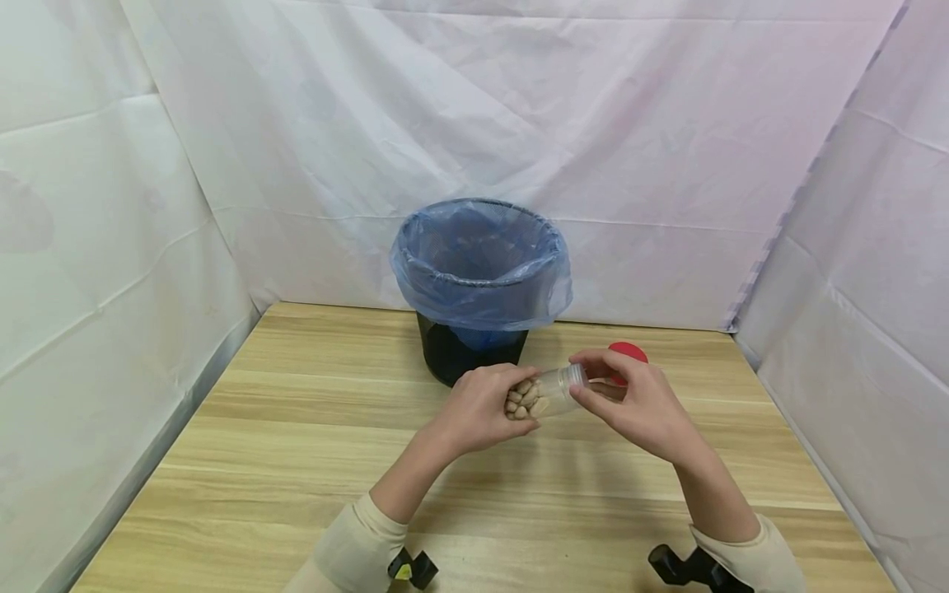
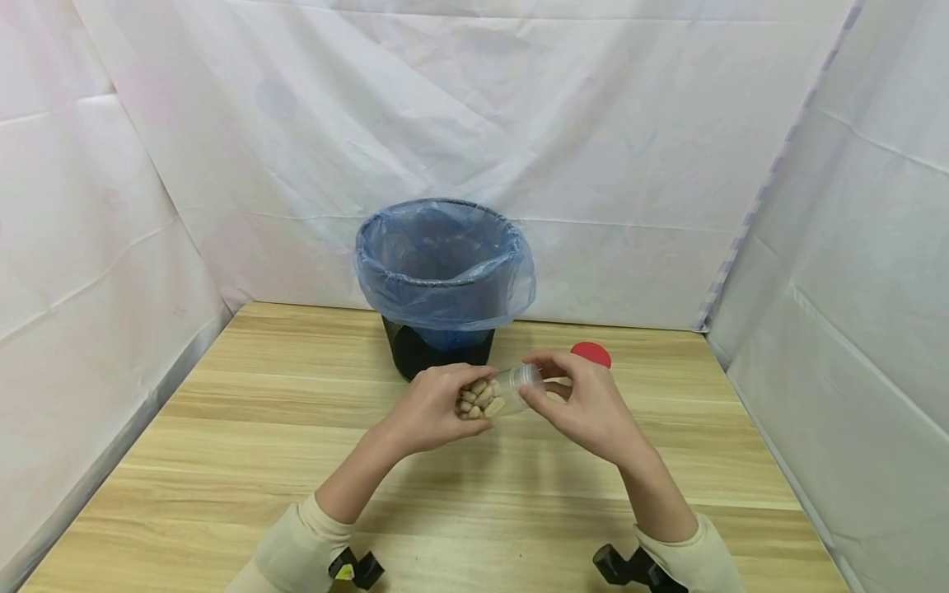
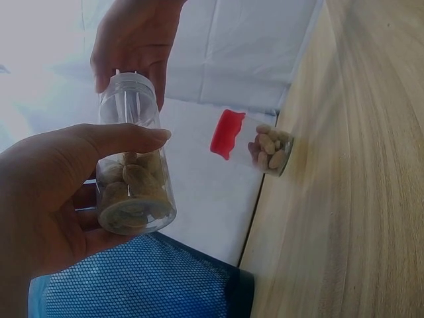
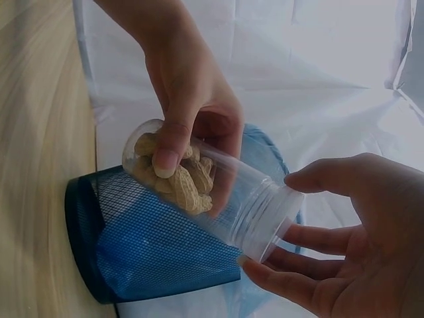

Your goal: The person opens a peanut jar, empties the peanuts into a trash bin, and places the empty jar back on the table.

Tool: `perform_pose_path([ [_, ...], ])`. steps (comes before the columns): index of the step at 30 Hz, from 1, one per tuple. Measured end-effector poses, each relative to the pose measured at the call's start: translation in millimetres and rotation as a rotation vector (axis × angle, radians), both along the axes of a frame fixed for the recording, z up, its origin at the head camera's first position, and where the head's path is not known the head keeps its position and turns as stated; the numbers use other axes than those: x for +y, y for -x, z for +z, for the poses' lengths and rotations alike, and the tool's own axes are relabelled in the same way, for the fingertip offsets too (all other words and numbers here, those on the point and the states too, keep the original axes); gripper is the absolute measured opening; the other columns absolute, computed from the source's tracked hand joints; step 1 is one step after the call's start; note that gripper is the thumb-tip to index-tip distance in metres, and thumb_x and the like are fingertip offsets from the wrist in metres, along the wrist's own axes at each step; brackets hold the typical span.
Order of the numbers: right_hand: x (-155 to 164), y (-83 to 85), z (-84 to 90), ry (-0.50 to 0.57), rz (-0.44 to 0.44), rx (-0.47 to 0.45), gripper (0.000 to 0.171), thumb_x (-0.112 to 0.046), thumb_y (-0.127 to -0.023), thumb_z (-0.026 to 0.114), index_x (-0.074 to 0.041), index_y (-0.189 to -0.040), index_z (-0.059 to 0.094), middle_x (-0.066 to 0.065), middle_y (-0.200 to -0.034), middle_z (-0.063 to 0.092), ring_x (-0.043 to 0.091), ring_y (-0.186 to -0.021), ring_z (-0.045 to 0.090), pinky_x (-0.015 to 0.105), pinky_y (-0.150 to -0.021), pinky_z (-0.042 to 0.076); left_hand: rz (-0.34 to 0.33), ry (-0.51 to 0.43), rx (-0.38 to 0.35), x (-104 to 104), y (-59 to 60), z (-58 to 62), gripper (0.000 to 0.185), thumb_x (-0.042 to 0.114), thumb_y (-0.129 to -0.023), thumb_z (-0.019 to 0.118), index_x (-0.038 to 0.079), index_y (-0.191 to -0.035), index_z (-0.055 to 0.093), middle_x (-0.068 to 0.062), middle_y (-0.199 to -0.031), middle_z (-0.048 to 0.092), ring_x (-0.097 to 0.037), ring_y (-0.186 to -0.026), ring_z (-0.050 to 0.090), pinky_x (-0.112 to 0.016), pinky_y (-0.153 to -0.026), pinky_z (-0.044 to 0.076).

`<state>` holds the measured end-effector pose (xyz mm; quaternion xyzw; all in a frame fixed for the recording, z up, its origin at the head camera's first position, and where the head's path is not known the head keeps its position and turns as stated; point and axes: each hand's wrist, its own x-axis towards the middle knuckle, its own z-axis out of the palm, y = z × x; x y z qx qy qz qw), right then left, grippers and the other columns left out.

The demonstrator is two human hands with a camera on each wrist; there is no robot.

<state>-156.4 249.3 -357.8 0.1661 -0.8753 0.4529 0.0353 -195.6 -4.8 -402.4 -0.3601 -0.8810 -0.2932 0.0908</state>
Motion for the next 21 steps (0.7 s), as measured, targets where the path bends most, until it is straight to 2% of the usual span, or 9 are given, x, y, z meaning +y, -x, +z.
perform_pose_path([
  [8, 1.0, -0.5, 0.9, 0.008, -0.003, 0.011, 0.040, -0.022, -0.099, 0.082, -0.005, -0.134, 0.071, 0.012, -0.127, 0.074, 0.026, -0.117, 0.075, 0.033, -0.097, 0.062, 0.002, 0.002, -0.005, -0.8, -0.8, 0.9, 0.063, 0.032, -0.082, 0.096, 0.013, -0.137, 0.072, -0.002, -0.121, 0.078, -0.014, -0.100, 0.072, -0.035, -0.088, 0.061],
  [13, 2.3, -0.7, 2.3, -0.013, -0.020, 0.052, 0.039, -0.021, -0.100, 0.080, -0.006, -0.135, 0.070, 0.011, -0.127, 0.074, 0.026, -0.118, 0.073, 0.031, -0.098, 0.062, 0.006, 0.000, -0.010, -0.9, -0.8, 2.1, 0.063, 0.032, -0.081, 0.097, 0.014, -0.137, 0.073, -0.001, -0.119, 0.078, -0.013, -0.098, 0.071, -0.033, -0.086, 0.060],
  [21, 5.6, -3.5, 7.7, -0.046, -0.054, 0.076, 0.040, -0.023, -0.101, 0.078, -0.010, -0.138, 0.070, 0.011, -0.126, 0.075, 0.026, -0.118, 0.074, 0.042, -0.100, 0.062, 0.007, -0.033, -0.003, -4.4, -1.1, 4.2, 0.064, 0.031, -0.081, 0.097, 0.012, -0.137, 0.074, -0.003, -0.120, 0.078, -0.015, -0.099, 0.072, -0.035, -0.086, 0.060],
])
